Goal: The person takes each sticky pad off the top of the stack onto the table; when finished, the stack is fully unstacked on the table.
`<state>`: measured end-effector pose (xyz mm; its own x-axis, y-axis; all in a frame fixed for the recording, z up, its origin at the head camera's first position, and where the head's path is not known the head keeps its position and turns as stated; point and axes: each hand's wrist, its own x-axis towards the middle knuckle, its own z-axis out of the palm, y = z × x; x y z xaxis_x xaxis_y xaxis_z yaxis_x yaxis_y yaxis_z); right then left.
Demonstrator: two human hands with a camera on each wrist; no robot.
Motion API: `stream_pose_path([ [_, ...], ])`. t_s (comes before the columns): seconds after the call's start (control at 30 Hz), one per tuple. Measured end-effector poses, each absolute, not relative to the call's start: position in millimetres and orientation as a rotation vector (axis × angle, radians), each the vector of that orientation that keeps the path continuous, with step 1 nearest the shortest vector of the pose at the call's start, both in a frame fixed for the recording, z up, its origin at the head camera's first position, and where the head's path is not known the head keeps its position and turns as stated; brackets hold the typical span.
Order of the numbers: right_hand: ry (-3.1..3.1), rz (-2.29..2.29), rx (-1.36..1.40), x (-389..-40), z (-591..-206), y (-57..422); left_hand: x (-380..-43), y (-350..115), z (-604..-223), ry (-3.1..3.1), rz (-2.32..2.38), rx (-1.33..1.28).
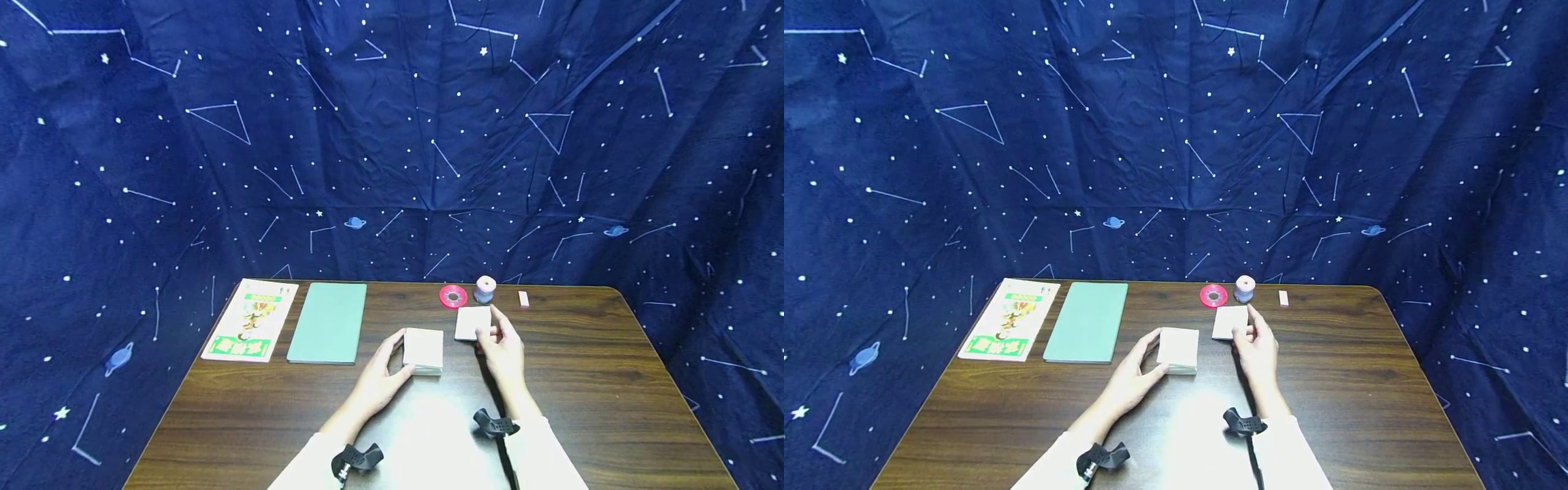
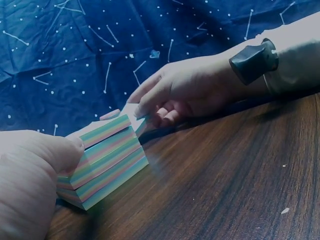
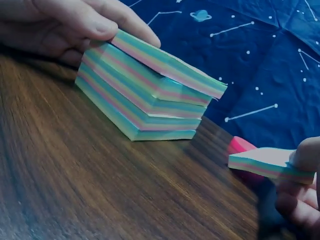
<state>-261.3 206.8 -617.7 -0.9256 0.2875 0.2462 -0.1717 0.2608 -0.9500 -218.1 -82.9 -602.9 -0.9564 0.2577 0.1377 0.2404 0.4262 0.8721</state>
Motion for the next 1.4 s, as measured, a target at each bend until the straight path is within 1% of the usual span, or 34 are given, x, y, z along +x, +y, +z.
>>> stream_pose_path([
  [0.13, -2.378, 1.325, -0.157, -261.7, -615.6, 211.4, -218.4, -82.4, -602.5, 2.652, 1.593, 0.477],
  [0.2, -2.432, 1.233, -0.155, -261.5, -615.0, 212.6, -218.4, -82.2, -602.0, 2.650, 1.592, 0.476],
  [0.53, -2.550, 1.066, -0.181, -260.2, -621.0, 209.1, -216.7, -82.3, -601.6, 2.606, 1.631, 0.452],
  [0.83, -2.541, 1.012, -0.157, -260.4, -622.0, 208.0, -217.5, -81.2, -602.2, 2.598, 1.634, 0.445],
  [1.0, -2.560, 1.016, -0.177, -260.6, -620.8, 207.8, -217.6, -81.2, -602.5, 2.605, 1.624, 0.446],
  [1.17, -2.500, 1.114, -0.206, -260.6, -615.6, 207.7, -217.8, -81.1, -601.9, 2.616, 1.613, 0.445],
  [1.27, -2.351, 1.277, -0.189, -262.7, -614.1, 208.2, -219.6, -81.2, -602.3, 2.643, 1.588, 0.471],
  [1.4, -2.109, 1.651, -0.059, -263.4, -612.9, 207.8, -222.3, -81.1, -603.7, 2.660, 1.578, 0.513],
])
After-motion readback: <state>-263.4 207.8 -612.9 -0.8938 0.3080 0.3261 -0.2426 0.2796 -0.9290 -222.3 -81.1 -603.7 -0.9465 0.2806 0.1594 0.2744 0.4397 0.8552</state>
